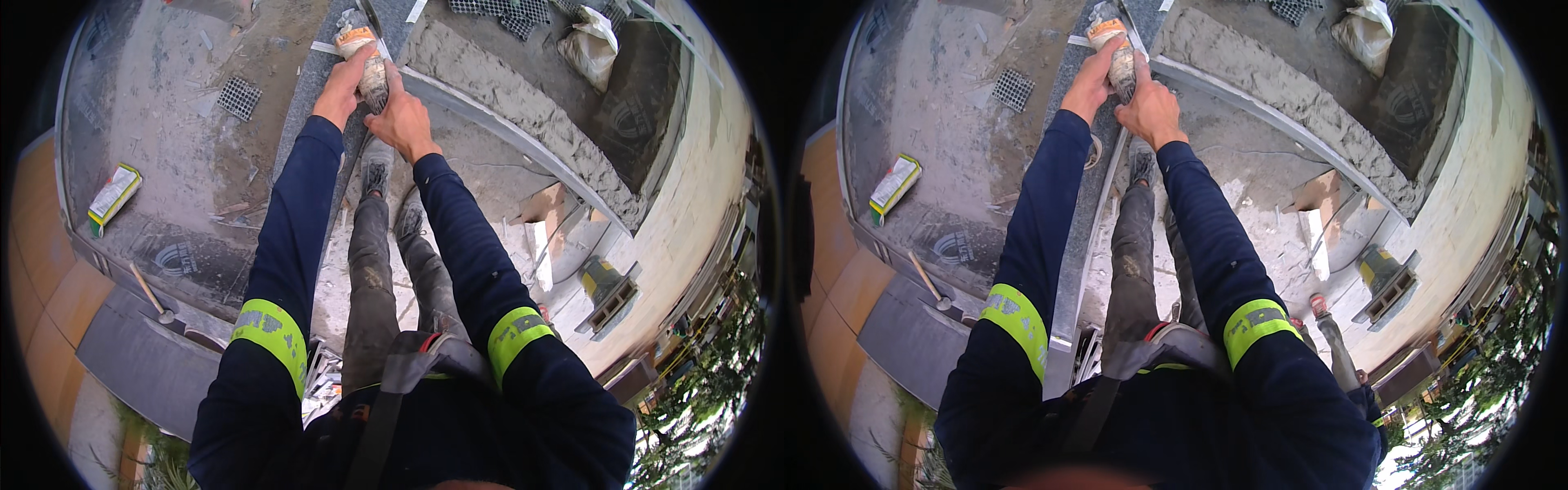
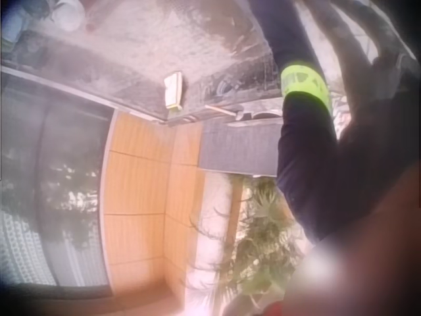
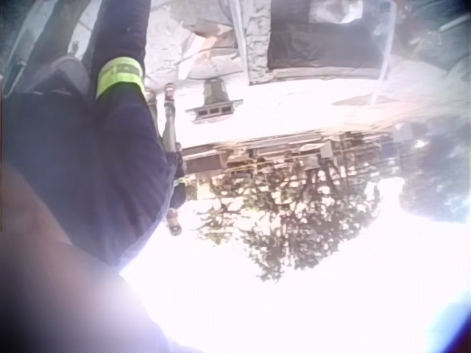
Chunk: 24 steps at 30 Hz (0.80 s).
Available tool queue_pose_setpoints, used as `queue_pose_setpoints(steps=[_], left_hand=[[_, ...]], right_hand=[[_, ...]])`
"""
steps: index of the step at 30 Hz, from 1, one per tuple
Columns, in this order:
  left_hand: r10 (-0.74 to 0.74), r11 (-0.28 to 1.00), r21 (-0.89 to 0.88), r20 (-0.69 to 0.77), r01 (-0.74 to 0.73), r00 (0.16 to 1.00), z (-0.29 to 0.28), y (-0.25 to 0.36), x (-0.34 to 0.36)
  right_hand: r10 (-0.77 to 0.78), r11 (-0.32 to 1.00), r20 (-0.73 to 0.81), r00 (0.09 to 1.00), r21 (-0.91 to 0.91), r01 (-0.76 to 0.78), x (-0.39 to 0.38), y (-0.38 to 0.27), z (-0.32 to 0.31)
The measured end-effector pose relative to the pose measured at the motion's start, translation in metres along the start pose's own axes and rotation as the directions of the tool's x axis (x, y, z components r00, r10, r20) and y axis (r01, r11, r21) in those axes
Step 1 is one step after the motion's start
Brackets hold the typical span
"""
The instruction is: The person uses a trowel to scoop wet cement from a pile and applies it to a concrete edge. They smooth the cement along the edge and continue adding more material to build up the surface.
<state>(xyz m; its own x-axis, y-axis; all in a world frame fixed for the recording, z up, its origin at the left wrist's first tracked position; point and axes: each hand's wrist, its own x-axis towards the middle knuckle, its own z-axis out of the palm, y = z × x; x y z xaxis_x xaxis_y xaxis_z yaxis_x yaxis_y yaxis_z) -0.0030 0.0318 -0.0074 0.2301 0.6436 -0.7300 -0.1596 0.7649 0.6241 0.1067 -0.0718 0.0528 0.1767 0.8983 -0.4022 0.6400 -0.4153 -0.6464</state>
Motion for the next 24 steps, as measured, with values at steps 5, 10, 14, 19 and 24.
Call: queue_pose_setpoints(steps=[5,10,14,19,24], left_hand=[[0.041,0.999,-0.005,0.067,-0.041,0.997,0.001,-0.014,-0.022],[0.065,0.998,-0.026,0.065,-0.063,0.996,0.006,-0.029,-0.034],[0.074,0.997,-0.011,0.048,-0.073,0.996,0.004,-0.034,-0.031],[0.058,0.998,-0.023,0.049,-0.057,0.997,0.008,-0.035,-0.035],[0.062,0.998,-0.015,0.05,-0.061,0.997,0.008,-0.035,-0.039]], right_hand=[[-0.005,1.0,-0.015,1.0,-0.001,0.005,-0.026,0.01,-0.001],[0.019,1.0,-0.008,1.0,0.02,-0.018,-0.047,0.013,-0.007],[0.029,0.999,0.022,0.999,0.032,-0.029,-0.05,0.012,-0.012],[0.057,0.998,0.042,0.997,0.015,-0.058,-0.052,0.013,-0.013],[0.047,0.998,0.02,0.999,0.044,-0.048,-0.053,0.013,-0.012]])
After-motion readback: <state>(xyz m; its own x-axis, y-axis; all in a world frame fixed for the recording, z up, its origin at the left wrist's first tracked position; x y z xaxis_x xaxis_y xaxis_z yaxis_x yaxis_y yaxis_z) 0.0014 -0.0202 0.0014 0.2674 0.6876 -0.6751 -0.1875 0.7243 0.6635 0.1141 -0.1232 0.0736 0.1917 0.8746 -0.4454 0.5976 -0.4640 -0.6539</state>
